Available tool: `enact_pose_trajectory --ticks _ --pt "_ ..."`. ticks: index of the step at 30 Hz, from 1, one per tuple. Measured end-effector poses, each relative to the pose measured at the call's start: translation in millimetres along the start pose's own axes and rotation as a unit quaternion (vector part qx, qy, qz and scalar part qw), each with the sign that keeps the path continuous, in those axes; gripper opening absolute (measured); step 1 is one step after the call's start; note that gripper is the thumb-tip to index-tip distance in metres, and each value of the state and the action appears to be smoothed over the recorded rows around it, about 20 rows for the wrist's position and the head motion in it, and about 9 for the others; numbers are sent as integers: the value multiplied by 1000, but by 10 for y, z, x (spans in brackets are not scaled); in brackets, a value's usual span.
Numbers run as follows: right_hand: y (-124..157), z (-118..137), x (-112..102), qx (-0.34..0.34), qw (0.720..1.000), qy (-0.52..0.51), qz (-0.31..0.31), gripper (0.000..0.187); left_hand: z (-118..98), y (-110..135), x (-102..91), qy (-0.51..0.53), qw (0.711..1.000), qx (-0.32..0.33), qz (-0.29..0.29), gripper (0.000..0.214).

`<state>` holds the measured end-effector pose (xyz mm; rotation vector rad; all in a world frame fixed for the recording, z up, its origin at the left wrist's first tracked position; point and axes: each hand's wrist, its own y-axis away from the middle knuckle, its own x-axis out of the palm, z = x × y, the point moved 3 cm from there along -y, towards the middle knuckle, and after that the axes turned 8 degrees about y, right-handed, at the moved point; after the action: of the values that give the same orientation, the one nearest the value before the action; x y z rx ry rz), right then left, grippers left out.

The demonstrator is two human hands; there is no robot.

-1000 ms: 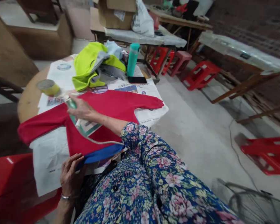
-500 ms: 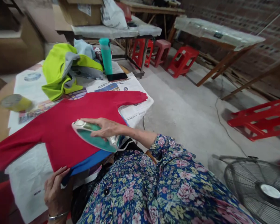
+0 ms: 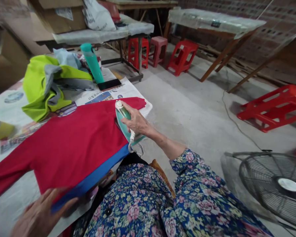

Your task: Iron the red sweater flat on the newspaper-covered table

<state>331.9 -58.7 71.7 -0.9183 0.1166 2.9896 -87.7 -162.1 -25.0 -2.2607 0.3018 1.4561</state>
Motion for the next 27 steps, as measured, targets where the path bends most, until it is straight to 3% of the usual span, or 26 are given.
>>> enact_pose_trajectory --ticks 2,5,8,11,16,19,22,27 --pt "-146 68 25 -18 1000 5 -1 89 -96 -450 109 -4 999 34 5 34" --pt "-398 108 108 -36 999 5 21 89 -347 -1137 500 3 998 48 -29 45" --pt "-590 19 123 -27 999 -20 31 87 -542 -1510 915 -11 1000 24 2 57" --pt "-678 -161 -23 -3 999 -44 9 86 -588 -1536 1062 -16 1000 22 13 62" --pt "-730 -500 -453 82 993 -24 -86 84 -593 -1425 1049 -17 1000 26 -3 60" --pt "-720 -591 -614 99 984 20 -146 84 -646 -1435 1069 -20 999 12 -34 57" --pt "-635 -493 -638 67 984 58 -156 86 -679 -1459 1082 -12 999 23 -28 58" --pt "-469 4 -446 -2 995 47 -92 87 -628 -1482 1060 4 998 56 -20 60"
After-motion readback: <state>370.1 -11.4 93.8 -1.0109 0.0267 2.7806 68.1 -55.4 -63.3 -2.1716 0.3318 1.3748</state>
